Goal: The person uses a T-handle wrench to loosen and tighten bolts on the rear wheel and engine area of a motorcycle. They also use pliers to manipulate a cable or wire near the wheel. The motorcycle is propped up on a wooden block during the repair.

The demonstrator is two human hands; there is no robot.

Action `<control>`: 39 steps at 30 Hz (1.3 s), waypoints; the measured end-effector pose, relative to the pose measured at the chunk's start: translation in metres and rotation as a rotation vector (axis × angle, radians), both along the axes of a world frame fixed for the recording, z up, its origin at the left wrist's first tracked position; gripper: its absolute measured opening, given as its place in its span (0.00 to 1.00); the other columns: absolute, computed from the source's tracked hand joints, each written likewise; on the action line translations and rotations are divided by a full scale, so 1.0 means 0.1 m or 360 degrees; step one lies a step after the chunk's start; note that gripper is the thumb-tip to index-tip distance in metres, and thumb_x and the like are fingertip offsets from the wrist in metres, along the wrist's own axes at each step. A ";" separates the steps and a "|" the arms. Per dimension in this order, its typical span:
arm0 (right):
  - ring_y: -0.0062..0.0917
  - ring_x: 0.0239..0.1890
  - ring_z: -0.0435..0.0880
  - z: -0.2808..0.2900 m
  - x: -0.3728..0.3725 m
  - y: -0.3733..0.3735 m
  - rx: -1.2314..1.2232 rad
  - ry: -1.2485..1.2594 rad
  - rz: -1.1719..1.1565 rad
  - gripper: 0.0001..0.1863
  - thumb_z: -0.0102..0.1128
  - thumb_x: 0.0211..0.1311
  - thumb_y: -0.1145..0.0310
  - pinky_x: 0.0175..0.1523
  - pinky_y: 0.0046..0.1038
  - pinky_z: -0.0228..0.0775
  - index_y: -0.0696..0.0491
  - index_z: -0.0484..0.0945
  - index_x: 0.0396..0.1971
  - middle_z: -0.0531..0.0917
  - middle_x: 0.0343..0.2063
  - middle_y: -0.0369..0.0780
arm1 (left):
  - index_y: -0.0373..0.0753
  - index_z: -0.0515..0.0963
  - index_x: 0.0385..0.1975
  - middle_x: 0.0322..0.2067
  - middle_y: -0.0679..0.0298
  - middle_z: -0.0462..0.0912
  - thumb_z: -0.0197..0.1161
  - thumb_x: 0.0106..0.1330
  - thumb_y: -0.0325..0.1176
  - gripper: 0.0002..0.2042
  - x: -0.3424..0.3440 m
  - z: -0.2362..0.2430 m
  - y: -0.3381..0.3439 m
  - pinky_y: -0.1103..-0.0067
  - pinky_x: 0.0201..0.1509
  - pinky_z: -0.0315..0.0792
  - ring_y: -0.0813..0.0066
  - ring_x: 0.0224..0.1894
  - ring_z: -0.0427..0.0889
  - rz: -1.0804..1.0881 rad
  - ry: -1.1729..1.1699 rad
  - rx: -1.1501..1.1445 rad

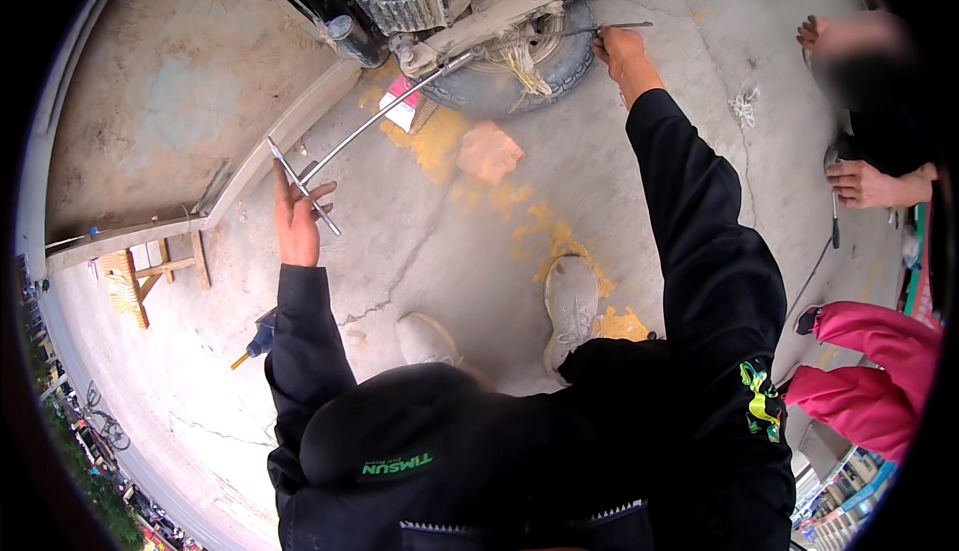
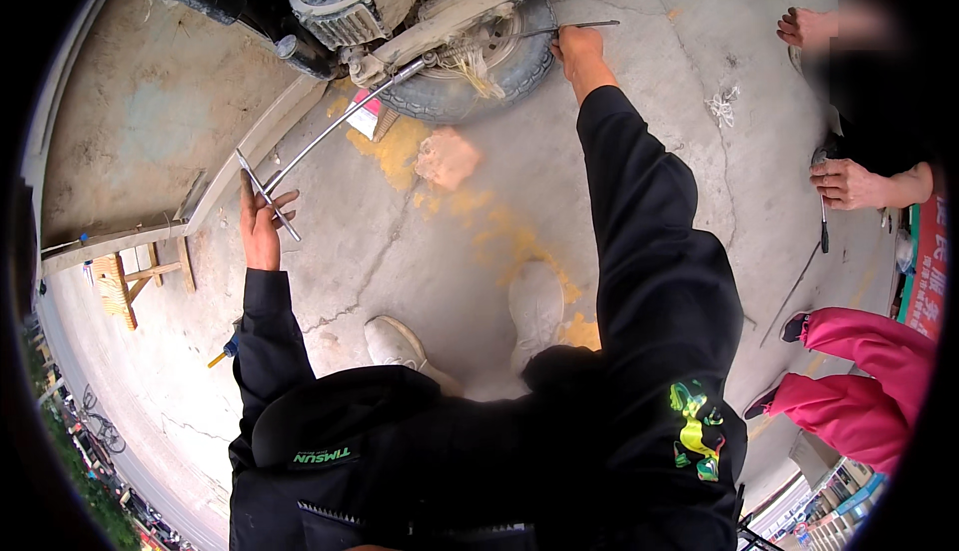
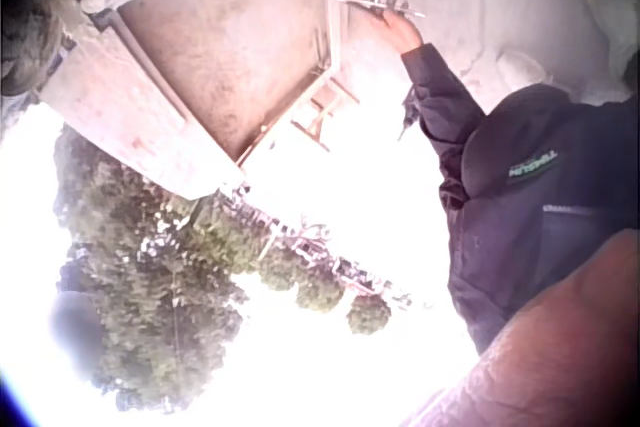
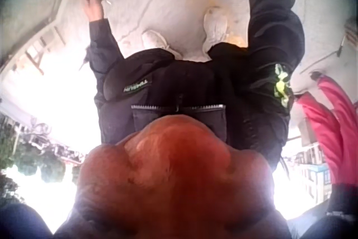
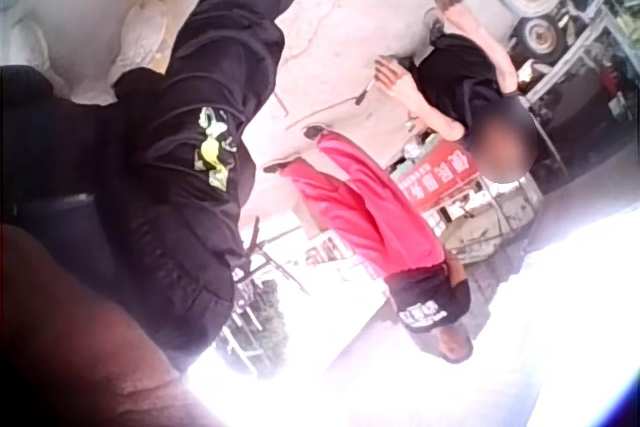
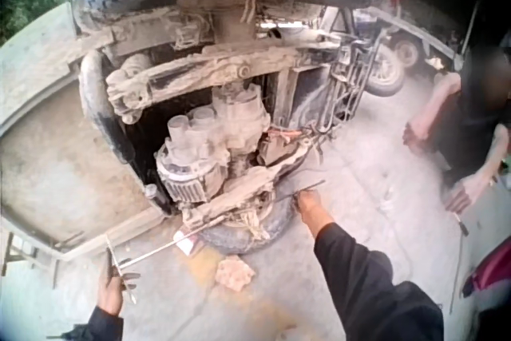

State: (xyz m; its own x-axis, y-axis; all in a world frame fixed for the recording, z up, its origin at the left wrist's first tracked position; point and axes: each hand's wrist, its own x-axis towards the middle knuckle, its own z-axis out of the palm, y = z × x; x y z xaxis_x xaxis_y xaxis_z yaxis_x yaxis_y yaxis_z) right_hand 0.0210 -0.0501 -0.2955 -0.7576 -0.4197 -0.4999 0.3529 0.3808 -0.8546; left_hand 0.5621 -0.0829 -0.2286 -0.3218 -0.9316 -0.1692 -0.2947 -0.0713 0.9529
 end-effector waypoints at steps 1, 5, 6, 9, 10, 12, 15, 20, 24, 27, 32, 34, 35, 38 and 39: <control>0.25 0.34 0.80 -0.01 0.05 0.01 -0.0040 0.0059 -0.0016 0.07 0.54 0.66 0.71 0.43 0.27 0.79 0.58 0.74 0.39 0.79 0.34 0.39 | 0.44 0.36 0.73 0.63 0.49 0.67 0.42 0.68 0.24 0.35 0.04 0.01 0.03 0.73 0.47 0.77 0.62 0.56 0.78 -0.0062 0.0003 -0.0059; 0.22 0.31 0.78 0.03 0.24 0.09 -0.0095 0.0147 0.0059 0.07 0.53 0.65 0.73 0.37 0.23 0.71 0.59 0.75 0.40 0.79 0.30 0.37 | 0.40 0.36 0.72 0.68 0.49 0.57 0.45 0.65 0.18 0.37 0.02 0.19 0.25 0.69 0.64 0.65 0.57 0.65 0.67 -0.0382 -0.0567 -0.0775; 0.21 0.29 0.76 -0.23 -0.20 0.33 -0.0018 0.0412 -0.0106 0.08 0.54 0.64 0.73 0.35 0.24 0.70 0.60 0.75 0.41 0.78 0.28 0.36 | 0.39 0.39 0.72 0.66 0.46 0.60 0.48 0.59 0.15 0.40 -0.18 0.00 0.23 0.71 0.62 0.66 0.52 0.65 0.67 -0.0437 -0.0580 -0.0881; 0.46 0.56 0.75 0.02 0.36 -0.06 0.0378 0.0709 -0.0146 0.24 0.58 0.58 0.65 0.58 0.36 0.67 0.61 0.72 0.52 0.78 0.51 0.55 | 0.36 0.54 0.69 0.63 0.49 0.67 0.47 0.64 0.17 0.30 0.33 -0.64 0.08 0.72 0.61 0.68 0.60 0.63 0.70 -0.0100 -0.0557 -0.0625; 0.48 0.57 0.74 0.20 0.52 -0.11 0.0422 0.0701 -0.0083 0.25 0.58 0.57 0.64 0.61 0.37 0.65 0.61 0.71 0.54 0.76 0.52 0.56 | 0.35 0.60 0.67 0.61 0.49 0.69 0.48 0.68 0.21 0.25 0.32 -0.56 0.04 0.72 0.62 0.67 0.59 0.62 0.71 0.0128 -0.0430 -0.0341; 0.50 0.57 0.73 0.30 0.62 0.10 0.0449 0.0752 0.0003 0.27 0.58 0.56 0.66 0.61 0.39 0.66 0.62 0.68 0.55 0.76 0.51 0.59 | 0.33 0.68 0.60 0.54 0.50 0.73 0.48 0.72 0.30 0.18 0.16 -0.35 -0.04 0.72 0.60 0.68 0.58 0.56 0.74 -0.0121 -0.1000 -0.0952; 0.51 0.48 0.78 0.30 0.97 0.33 0.0302 0.1144 -0.0154 0.19 0.54 0.59 0.67 0.52 0.44 0.69 0.62 0.70 0.48 0.79 0.42 0.55 | 0.31 0.73 0.53 0.41 0.53 0.78 0.45 0.75 0.40 0.19 0.11 -0.57 -0.31 0.73 0.49 0.72 0.61 0.44 0.78 -0.0046 -0.0762 -0.1140; 0.51 0.43 0.79 0.33 1.61 0.41 0.0125 0.0783 -0.0033 0.15 0.53 0.62 0.65 0.48 0.43 0.69 0.61 0.73 0.42 0.81 0.37 0.56 | 0.34 0.79 0.42 0.13 0.67 0.73 0.40 0.73 0.59 0.31 0.19 -0.59 -0.54 0.85 0.17 0.61 0.81 0.14 0.69 -0.0066 -0.0256 0.0074; 0.49 0.42 0.81 0.50 2.58 0.32 0.0126 -0.0240 0.0427 0.16 0.52 0.62 0.61 0.47 0.43 0.70 0.60 0.75 0.40 0.81 0.35 0.55 | 0.37 0.76 0.49 0.16 0.72 0.69 0.56 0.67 0.57 0.27 0.81 -1.22 -0.95 0.86 0.14 0.55 0.89 0.12 0.60 0.0300 0.0398 0.0954; 0.35 0.27 0.82 0.28 3.03 0.49 0.0107 -0.0121 0.0689 0.20 0.50 0.66 0.56 0.29 0.38 0.73 0.61 0.72 0.41 0.80 0.31 0.49 | 0.43 0.73 0.53 0.33 0.60 0.80 0.57 0.69 0.44 0.17 0.11 -0.57 -0.54 0.90 0.19 0.68 0.86 0.18 0.71 0.0378 0.0688 0.1144; 0.32 0.23 0.79 0.08 3.49 0.31 -0.0578 -0.1214 0.0936 0.21 0.46 0.72 0.58 0.24 0.35 0.73 0.60 0.61 0.50 0.77 0.33 0.44 | 0.48 0.75 0.40 0.23 0.77 0.76 0.53 0.70 0.50 0.14 -0.09 -0.74 -0.02 0.90 0.19 0.57 0.90 0.17 0.66 0.0442 0.0624 0.1276; 0.31 0.21 0.78 -0.09 3.75 0.15 -0.0774 -0.1316 0.0808 0.16 0.44 0.73 0.58 0.23 0.34 0.72 0.57 0.61 0.47 0.77 0.33 0.44 | 0.48 0.76 0.37 0.22 0.79 0.75 0.51 0.70 0.54 0.16 -0.06 -0.72 0.08 0.90 0.18 0.55 0.89 0.16 0.65 0.0304 0.0588 0.1329; 0.30 0.20 0.77 -0.12 3.84 0.08 -0.0876 -0.1361 0.0746 0.14 0.44 0.73 0.59 0.23 0.34 0.72 0.56 0.62 0.45 0.77 0.32 0.44 | 0.49 0.76 0.38 0.22 0.80 0.76 0.50 0.70 0.55 0.17 0.02 -0.70 0.05 0.90 0.18 0.55 0.90 0.16 0.65 0.0263 0.0554 0.1298; 0.30 0.21 0.78 -0.07 4.08 -0.12 -0.0685 -0.1222 0.0733 0.12 0.43 0.73 0.59 0.23 0.31 0.71 0.53 0.62 0.42 0.78 0.29 0.44 | 0.42 0.73 0.51 0.38 0.67 0.79 0.45 0.72 0.55 0.23 0.12 -0.60 0.01 0.82 0.28 0.67 0.77 0.32 0.75 0.0244 0.0211 0.1117; 0.30 0.20 0.79 -0.06 3.95 -0.14 -0.0601 -0.1190 0.0718 0.13 0.44 0.73 0.59 0.22 0.31 0.71 0.54 0.64 0.41 0.78 0.26 0.42 | 0.38 0.72 0.56 0.46 0.60 0.80 0.42 0.72 0.54 0.27 0.13 -0.62 0.00 0.78 0.33 0.72 0.71 0.40 0.79 0.0295 0.0045 0.1047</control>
